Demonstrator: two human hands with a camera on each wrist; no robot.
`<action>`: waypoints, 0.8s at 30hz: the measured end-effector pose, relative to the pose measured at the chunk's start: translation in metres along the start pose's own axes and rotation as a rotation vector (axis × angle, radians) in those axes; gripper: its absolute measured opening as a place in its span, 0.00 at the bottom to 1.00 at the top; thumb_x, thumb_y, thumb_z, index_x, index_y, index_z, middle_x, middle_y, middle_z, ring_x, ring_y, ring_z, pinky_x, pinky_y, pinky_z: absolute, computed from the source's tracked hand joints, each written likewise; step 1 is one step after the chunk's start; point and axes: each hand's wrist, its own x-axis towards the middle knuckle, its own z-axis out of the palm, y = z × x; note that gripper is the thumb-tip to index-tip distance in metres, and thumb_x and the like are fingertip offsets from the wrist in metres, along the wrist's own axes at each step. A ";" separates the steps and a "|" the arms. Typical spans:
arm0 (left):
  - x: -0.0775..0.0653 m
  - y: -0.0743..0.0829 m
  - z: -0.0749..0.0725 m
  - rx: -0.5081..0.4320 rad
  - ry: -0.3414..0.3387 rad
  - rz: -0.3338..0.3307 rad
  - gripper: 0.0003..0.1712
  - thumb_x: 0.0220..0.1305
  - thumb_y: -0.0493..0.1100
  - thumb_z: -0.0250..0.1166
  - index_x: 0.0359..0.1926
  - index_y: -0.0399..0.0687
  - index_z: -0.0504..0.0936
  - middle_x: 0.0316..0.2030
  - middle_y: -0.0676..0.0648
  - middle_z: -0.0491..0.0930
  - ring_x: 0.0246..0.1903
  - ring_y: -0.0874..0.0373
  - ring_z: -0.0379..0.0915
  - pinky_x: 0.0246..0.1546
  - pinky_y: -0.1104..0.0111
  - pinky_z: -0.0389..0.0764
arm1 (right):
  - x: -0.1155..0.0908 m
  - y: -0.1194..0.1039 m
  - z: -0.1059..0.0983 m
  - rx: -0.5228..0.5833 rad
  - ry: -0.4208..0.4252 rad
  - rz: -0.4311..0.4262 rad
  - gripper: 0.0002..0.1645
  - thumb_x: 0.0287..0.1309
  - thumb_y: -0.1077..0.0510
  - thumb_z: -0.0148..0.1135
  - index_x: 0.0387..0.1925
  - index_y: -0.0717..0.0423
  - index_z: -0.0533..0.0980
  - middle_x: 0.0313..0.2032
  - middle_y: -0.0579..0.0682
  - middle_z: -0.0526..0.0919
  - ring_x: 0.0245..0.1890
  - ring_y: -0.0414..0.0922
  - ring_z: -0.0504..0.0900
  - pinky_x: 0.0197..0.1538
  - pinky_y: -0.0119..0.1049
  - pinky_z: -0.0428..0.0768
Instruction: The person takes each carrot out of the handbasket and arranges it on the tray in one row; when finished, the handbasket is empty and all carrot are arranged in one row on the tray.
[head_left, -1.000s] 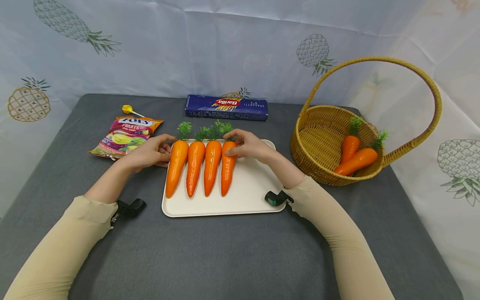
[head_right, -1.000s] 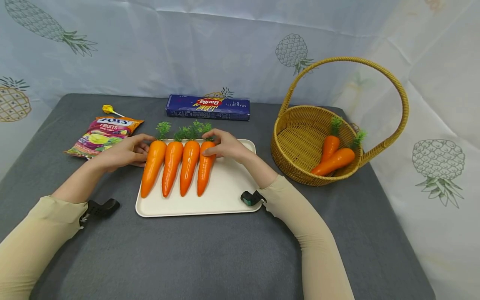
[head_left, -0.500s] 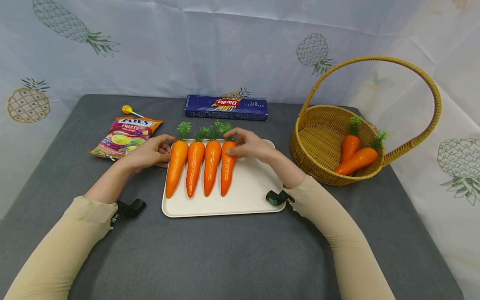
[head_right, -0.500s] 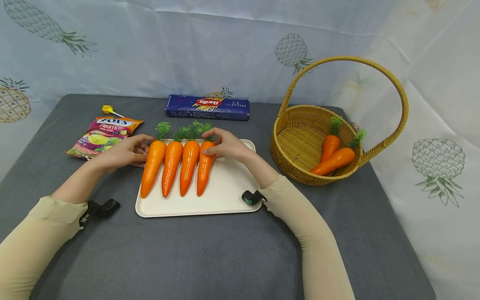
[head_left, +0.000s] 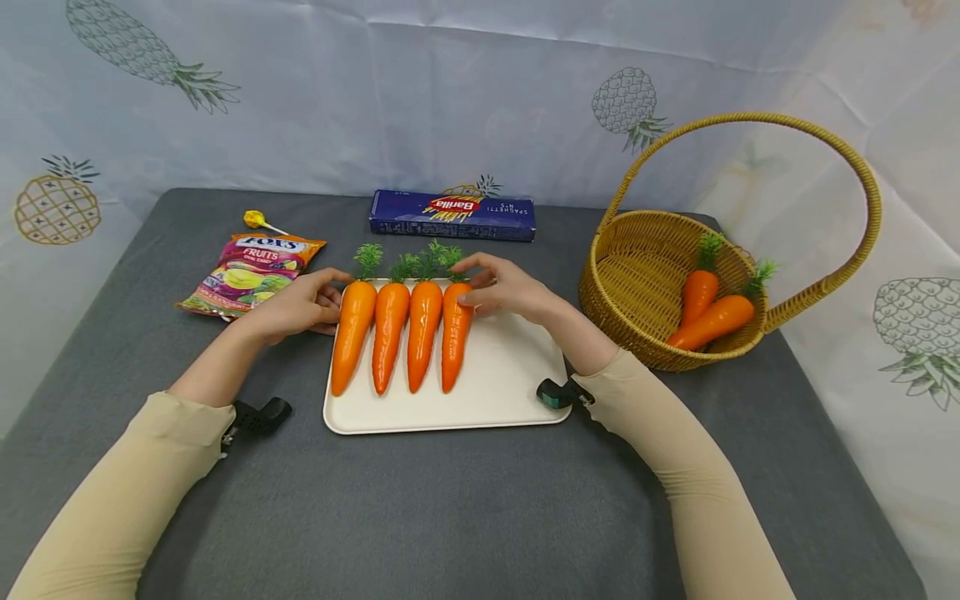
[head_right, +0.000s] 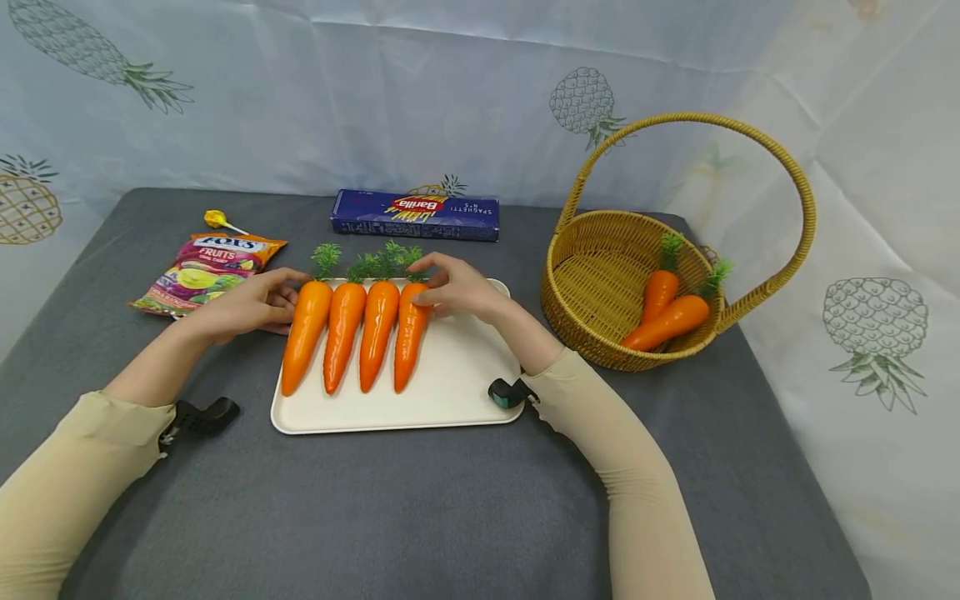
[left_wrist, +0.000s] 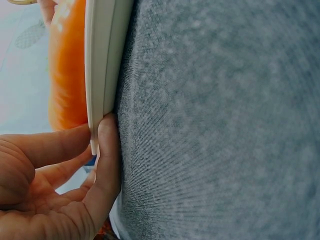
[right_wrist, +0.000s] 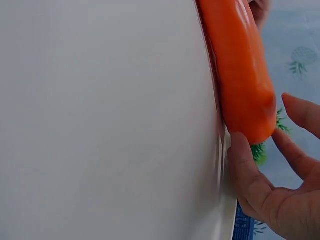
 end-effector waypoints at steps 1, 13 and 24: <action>0.000 0.000 0.000 0.000 0.001 0.000 0.35 0.70 0.31 0.52 0.73 0.31 0.50 0.45 0.39 0.69 0.36 0.61 0.73 0.38 0.71 0.86 | -0.001 0.000 -0.001 0.002 0.001 -0.002 0.31 0.61 0.58 0.65 0.65 0.47 0.69 0.56 0.60 0.72 0.53 0.52 0.78 0.51 0.44 0.86; 0.000 -0.001 -0.001 0.016 -0.002 -0.003 0.35 0.71 0.32 0.52 0.74 0.30 0.49 0.45 0.39 0.69 0.36 0.61 0.73 0.38 0.70 0.86 | -0.012 -0.007 -0.013 -0.044 0.050 -0.064 0.28 0.63 0.55 0.63 0.65 0.47 0.69 0.61 0.56 0.72 0.59 0.51 0.75 0.58 0.49 0.83; -0.002 0.001 0.000 0.003 0.002 0.000 0.35 0.69 0.31 0.52 0.73 0.31 0.51 0.45 0.38 0.69 0.36 0.60 0.74 0.38 0.71 0.86 | -0.029 -0.020 -0.031 -0.023 0.122 -0.080 0.28 0.64 0.56 0.62 0.64 0.50 0.70 0.64 0.61 0.70 0.58 0.52 0.76 0.62 0.52 0.80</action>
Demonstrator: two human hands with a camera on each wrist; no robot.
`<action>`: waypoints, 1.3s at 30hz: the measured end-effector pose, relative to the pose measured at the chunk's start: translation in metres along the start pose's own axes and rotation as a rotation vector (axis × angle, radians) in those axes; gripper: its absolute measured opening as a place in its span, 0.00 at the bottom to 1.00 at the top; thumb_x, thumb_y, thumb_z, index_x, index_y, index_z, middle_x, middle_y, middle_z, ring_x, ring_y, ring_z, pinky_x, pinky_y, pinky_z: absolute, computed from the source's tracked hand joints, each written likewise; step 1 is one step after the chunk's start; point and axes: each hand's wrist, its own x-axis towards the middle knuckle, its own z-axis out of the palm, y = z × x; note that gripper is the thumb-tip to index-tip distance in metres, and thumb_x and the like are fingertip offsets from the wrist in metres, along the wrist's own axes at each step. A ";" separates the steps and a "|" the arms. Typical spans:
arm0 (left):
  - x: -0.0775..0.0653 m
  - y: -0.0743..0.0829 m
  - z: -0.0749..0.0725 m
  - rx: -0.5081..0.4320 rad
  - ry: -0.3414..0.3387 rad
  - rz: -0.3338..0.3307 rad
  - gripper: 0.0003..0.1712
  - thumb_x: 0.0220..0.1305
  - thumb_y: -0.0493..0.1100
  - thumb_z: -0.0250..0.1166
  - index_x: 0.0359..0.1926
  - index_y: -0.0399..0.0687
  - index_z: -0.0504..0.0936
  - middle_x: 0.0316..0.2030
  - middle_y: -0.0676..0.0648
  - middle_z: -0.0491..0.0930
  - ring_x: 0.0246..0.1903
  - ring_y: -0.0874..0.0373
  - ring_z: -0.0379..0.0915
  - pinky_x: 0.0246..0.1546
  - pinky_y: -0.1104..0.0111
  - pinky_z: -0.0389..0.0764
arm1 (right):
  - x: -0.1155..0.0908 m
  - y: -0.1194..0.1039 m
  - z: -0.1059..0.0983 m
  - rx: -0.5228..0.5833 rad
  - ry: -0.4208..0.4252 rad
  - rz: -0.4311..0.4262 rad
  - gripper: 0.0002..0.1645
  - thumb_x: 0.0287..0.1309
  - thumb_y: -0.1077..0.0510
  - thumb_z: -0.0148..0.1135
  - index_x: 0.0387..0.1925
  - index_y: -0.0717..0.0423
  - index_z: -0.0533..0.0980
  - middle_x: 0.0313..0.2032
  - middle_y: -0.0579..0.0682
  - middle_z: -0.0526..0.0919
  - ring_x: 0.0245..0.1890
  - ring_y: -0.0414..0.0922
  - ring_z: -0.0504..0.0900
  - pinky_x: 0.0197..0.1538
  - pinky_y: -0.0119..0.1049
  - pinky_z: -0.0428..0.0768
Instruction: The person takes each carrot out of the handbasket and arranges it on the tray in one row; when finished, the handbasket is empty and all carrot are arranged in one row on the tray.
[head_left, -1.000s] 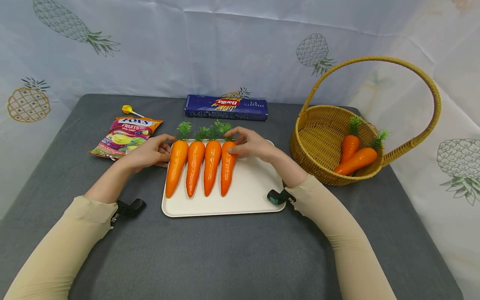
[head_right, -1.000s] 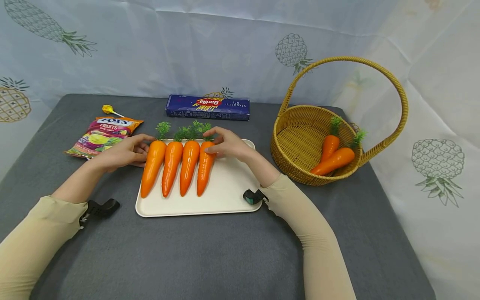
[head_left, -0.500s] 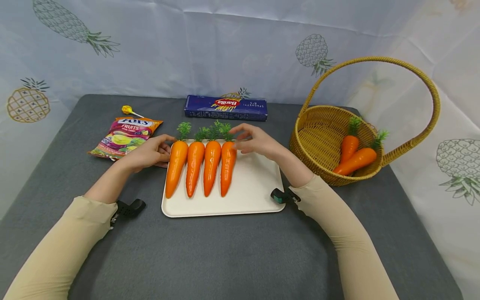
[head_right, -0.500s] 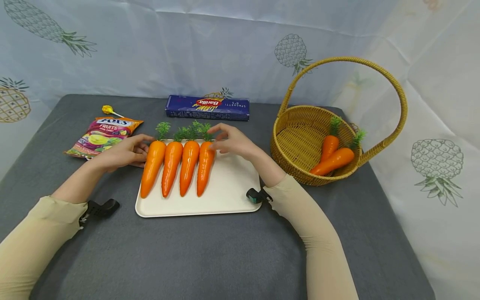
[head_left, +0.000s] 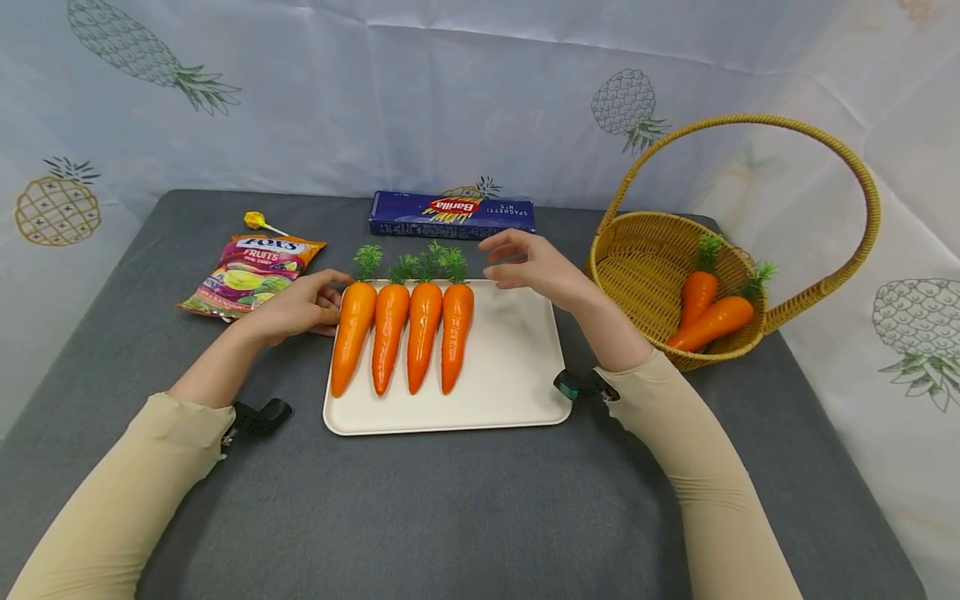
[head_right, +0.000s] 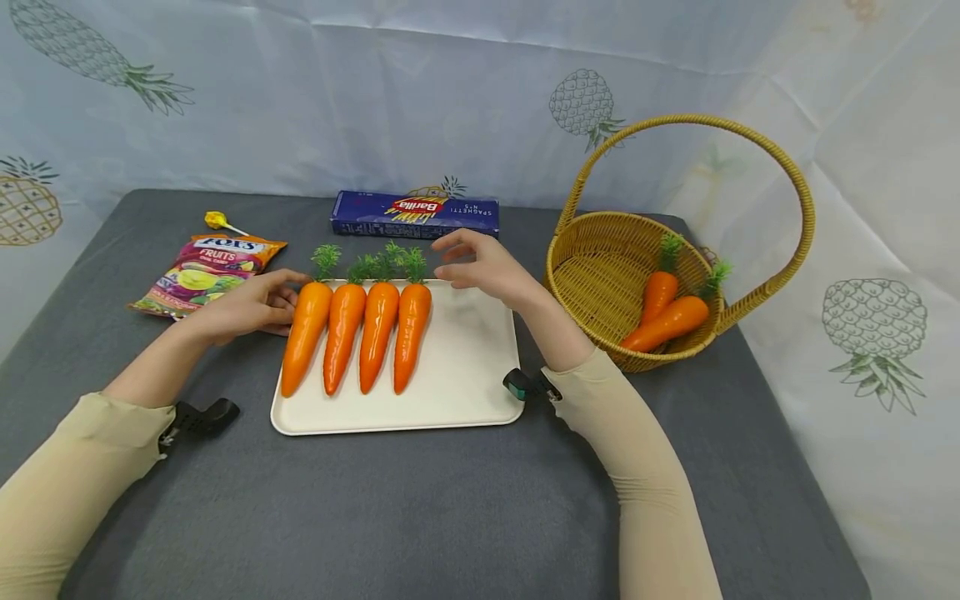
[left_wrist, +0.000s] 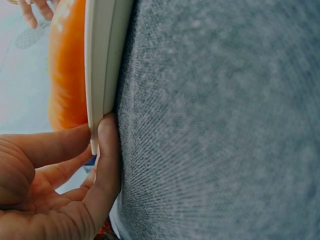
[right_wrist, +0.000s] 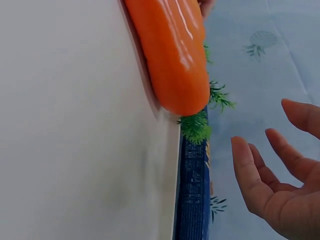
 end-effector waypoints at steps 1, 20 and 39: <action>0.000 0.000 0.000 0.000 0.001 -0.001 0.34 0.69 0.31 0.52 0.73 0.32 0.52 0.45 0.38 0.69 0.36 0.61 0.74 0.38 0.71 0.86 | -0.001 -0.001 -0.002 0.001 0.009 -0.001 0.27 0.64 0.56 0.62 0.64 0.50 0.70 0.64 0.60 0.71 0.58 0.52 0.75 0.62 0.52 0.80; 0.001 0.001 0.000 0.002 0.005 -0.009 0.34 0.70 0.31 0.52 0.73 0.33 0.52 0.45 0.39 0.69 0.37 0.60 0.74 0.40 0.71 0.87 | -0.032 -0.021 -0.052 0.126 0.161 -0.032 0.26 0.67 0.56 0.58 0.65 0.53 0.69 0.59 0.51 0.73 0.57 0.46 0.77 0.55 0.31 0.84; 0.001 0.002 0.001 0.004 0.006 -0.009 0.34 0.69 0.31 0.51 0.73 0.33 0.52 0.46 0.38 0.69 0.37 0.60 0.74 0.40 0.71 0.86 | -0.057 -0.018 -0.098 0.348 0.261 -0.127 0.23 0.63 0.58 0.63 0.59 0.55 0.73 0.53 0.50 0.74 0.47 0.44 0.79 0.49 0.27 0.84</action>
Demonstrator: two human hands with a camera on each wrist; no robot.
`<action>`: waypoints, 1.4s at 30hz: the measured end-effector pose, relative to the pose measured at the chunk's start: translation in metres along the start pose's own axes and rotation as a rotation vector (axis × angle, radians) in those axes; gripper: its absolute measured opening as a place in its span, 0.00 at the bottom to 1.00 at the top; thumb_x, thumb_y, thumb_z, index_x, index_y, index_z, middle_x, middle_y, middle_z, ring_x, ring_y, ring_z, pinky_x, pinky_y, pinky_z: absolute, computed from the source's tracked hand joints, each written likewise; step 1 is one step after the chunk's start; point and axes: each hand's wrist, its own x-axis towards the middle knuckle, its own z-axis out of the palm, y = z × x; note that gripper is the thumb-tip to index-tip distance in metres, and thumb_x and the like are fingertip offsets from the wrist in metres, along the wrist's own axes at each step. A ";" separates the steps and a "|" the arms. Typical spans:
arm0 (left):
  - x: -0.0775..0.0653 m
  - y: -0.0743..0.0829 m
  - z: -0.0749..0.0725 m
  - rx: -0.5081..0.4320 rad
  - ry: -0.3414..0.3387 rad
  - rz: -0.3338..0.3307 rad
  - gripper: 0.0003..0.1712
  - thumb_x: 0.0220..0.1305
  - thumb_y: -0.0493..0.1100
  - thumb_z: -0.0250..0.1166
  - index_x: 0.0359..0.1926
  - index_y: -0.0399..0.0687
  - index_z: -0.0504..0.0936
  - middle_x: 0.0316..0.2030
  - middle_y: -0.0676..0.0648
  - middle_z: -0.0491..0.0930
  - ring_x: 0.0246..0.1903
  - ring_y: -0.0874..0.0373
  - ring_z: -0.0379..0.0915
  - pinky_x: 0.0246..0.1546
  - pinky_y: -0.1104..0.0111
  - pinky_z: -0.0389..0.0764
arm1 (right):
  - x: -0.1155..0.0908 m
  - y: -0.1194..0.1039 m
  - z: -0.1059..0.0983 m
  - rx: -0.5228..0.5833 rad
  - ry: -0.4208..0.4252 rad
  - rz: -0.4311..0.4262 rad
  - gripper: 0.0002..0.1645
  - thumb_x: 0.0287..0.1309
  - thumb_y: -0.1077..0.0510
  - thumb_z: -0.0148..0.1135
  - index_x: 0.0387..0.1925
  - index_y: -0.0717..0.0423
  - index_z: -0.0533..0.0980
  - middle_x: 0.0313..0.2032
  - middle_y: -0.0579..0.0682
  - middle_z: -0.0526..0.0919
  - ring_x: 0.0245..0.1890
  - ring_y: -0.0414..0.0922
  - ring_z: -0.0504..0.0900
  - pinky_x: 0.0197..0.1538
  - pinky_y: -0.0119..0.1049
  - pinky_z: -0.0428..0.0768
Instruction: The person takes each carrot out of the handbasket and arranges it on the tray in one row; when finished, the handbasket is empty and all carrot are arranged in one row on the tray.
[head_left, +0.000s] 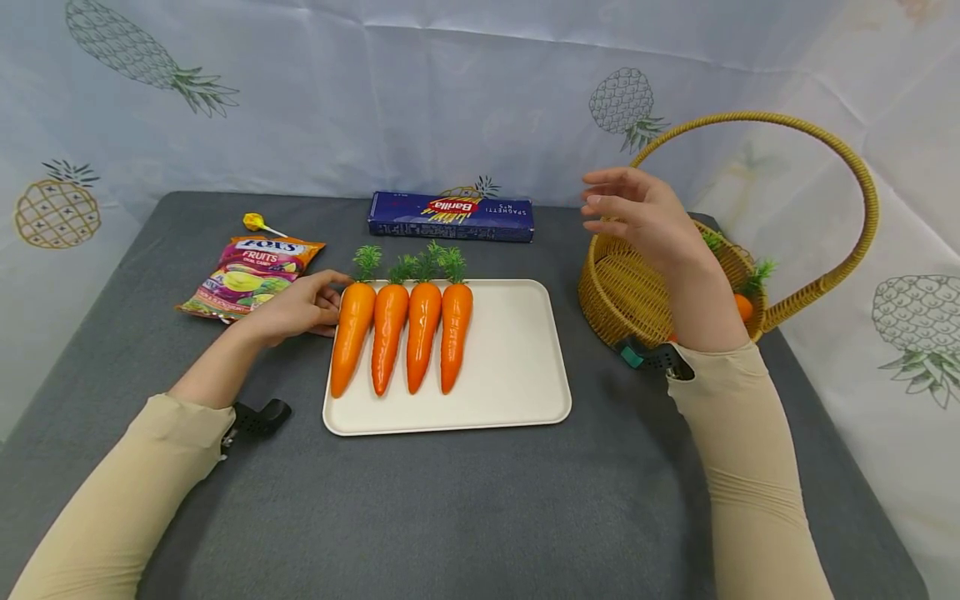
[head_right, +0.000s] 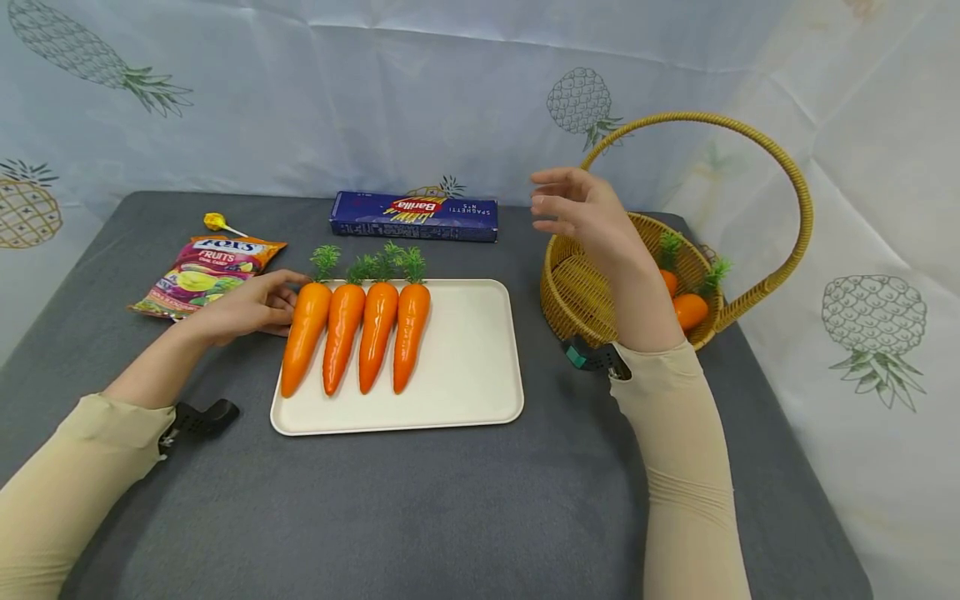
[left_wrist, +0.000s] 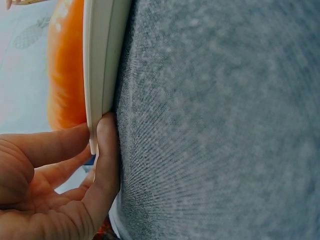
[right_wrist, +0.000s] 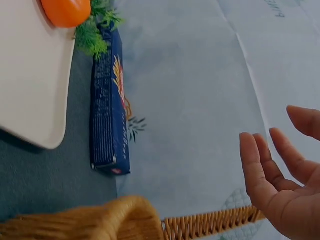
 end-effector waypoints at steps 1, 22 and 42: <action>0.000 0.000 0.000 0.001 0.000 -0.001 0.34 0.69 0.31 0.51 0.73 0.33 0.52 0.46 0.38 0.69 0.37 0.60 0.74 0.40 0.71 0.86 | -0.001 0.000 -0.004 0.013 0.002 -0.004 0.22 0.64 0.58 0.63 0.59 0.55 0.73 0.54 0.49 0.75 0.47 0.44 0.79 0.49 0.28 0.85; 0.000 0.000 0.000 -0.006 -0.004 -0.007 0.34 0.70 0.32 0.52 0.73 0.33 0.51 0.46 0.38 0.68 0.38 0.59 0.74 0.40 0.72 0.86 | -0.005 0.000 -0.078 0.223 0.135 0.035 0.20 0.63 0.61 0.63 0.56 0.57 0.74 0.47 0.50 0.78 0.42 0.44 0.82 0.43 0.31 0.86; -0.001 0.000 0.000 0.003 -0.004 0.002 0.35 0.70 0.32 0.52 0.74 0.31 0.51 0.46 0.38 0.68 0.37 0.60 0.73 0.38 0.71 0.86 | -0.015 0.022 -0.131 0.118 0.287 0.307 0.07 0.62 0.53 0.64 0.43 0.44 0.79 0.46 0.40 0.76 0.38 0.36 0.83 0.43 0.26 0.84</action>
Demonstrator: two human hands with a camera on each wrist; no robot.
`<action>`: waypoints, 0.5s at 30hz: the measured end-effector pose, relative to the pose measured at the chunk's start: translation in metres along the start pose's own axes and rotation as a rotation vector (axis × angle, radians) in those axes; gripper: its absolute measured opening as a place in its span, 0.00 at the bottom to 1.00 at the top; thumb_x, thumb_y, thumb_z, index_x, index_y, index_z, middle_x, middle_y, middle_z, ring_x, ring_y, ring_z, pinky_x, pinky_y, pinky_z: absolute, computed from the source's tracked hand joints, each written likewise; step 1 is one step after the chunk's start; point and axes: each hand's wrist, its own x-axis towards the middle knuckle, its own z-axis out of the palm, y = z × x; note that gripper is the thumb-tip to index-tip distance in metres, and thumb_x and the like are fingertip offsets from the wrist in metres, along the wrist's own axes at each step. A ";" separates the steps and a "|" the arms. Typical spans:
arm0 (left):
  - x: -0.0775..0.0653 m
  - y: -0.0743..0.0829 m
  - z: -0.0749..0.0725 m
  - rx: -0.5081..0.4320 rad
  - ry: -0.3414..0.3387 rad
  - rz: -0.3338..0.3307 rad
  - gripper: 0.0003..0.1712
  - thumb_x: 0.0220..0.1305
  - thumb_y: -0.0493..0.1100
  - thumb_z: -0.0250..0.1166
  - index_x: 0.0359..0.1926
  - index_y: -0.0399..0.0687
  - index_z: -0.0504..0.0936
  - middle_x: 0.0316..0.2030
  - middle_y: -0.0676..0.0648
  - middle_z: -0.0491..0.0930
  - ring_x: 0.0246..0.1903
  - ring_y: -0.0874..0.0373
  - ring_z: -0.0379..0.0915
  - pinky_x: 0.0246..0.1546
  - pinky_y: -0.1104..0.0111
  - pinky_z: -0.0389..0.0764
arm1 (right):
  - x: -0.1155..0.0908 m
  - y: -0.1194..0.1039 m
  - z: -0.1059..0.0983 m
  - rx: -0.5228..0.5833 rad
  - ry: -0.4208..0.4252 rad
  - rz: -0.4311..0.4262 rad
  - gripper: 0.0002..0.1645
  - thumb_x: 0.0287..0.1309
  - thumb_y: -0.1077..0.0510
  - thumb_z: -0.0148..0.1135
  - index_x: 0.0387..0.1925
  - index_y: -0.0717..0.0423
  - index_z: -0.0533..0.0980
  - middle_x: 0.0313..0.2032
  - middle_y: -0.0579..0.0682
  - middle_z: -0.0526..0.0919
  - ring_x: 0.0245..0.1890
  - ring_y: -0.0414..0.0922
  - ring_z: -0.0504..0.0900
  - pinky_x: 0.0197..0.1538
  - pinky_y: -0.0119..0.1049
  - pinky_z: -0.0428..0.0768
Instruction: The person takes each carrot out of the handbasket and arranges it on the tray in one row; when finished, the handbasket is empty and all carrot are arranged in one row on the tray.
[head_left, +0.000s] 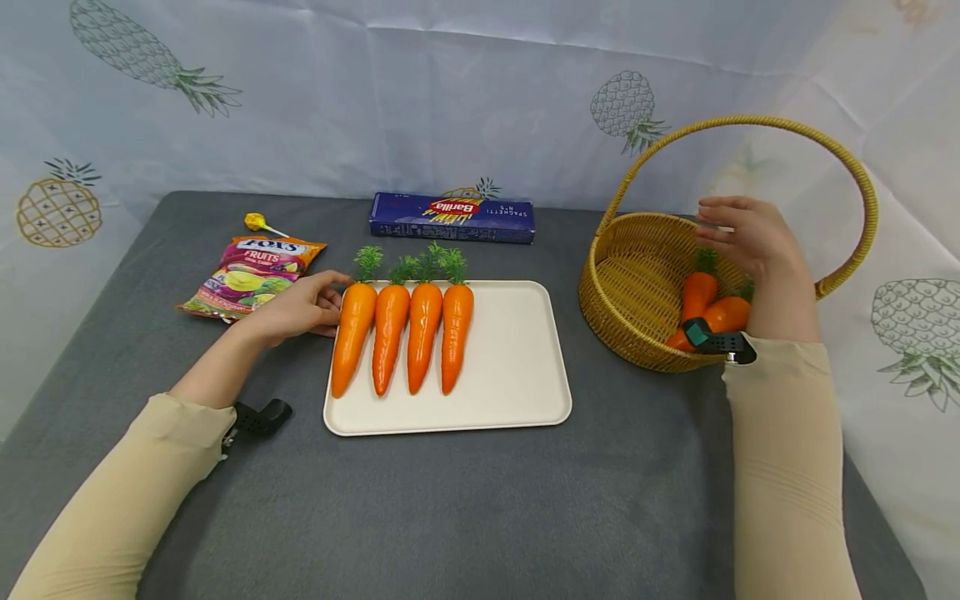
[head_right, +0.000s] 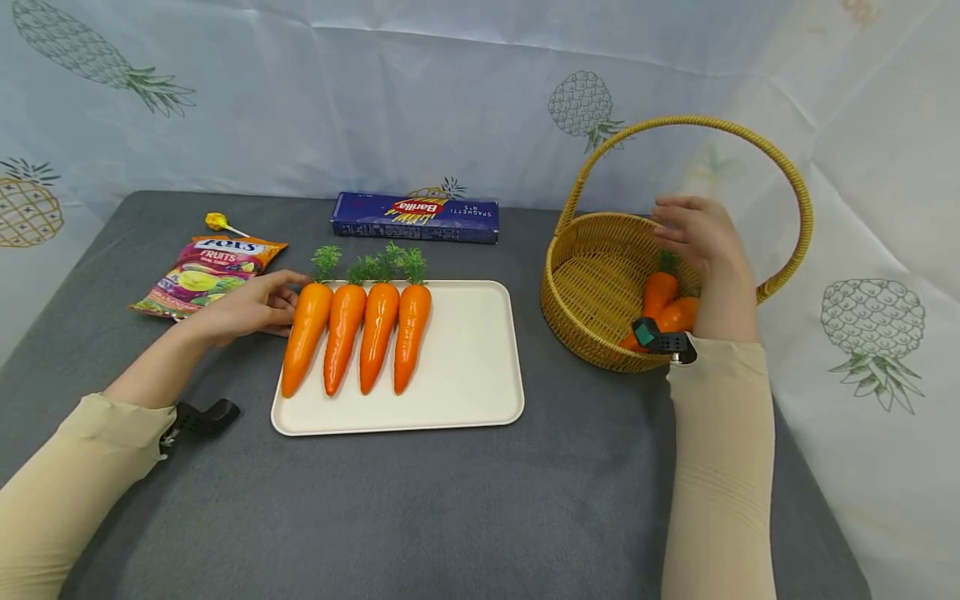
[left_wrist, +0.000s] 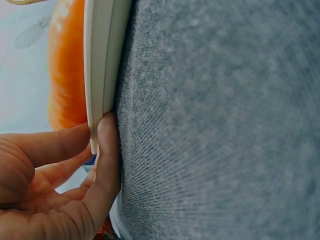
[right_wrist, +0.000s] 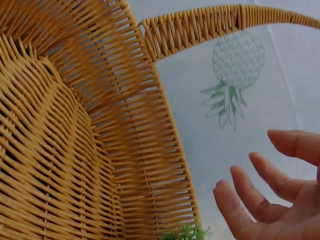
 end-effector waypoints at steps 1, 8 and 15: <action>0.000 0.000 0.000 0.000 0.001 0.000 0.35 0.70 0.32 0.52 0.73 0.31 0.51 0.46 0.38 0.68 0.37 0.60 0.73 0.38 0.72 0.86 | 0.001 0.001 -0.002 -0.011 0.002 0.015 0.06 0.62 0.53 0.64 0.41 0.43 0.80 0.46 0.39 0.75 0.38 0.35 0.83 0.43 0.26 0.84; -0.001 0.001 0.000 -0.003 0.008 -0.002 0.34 0.69 0.31 0.52 0.73 0.32 0.52 0.46 0.38 0.68 0.37 0.59 0.73 0.39 0.71 0.86 | 0.004 0.004 -0.014 -0.288 0.045 0.135 0.28 0.60 0.41 0.63 0.60 0.41 0.71 0.45 0.36 0.72 0.35 0.31 0.79 0.43 0.20 0.82; -0.001 0.000 0.000 0.003 0.005 -0.001 0.34 0.69 0.31 0.52 0.73 0.32 0.52 0.46 0.37 0.68 0.37 0.59 0.73 0.39 0.71 0.86 | 0.005 0.010 -0.021 -0.591 0.049 0.197 0.54 0.63 0.33 0.53 0.78 0.54 0.44 0.43 0.33 0.69 0.34 0.27 0.77 0.45 0.18 0.81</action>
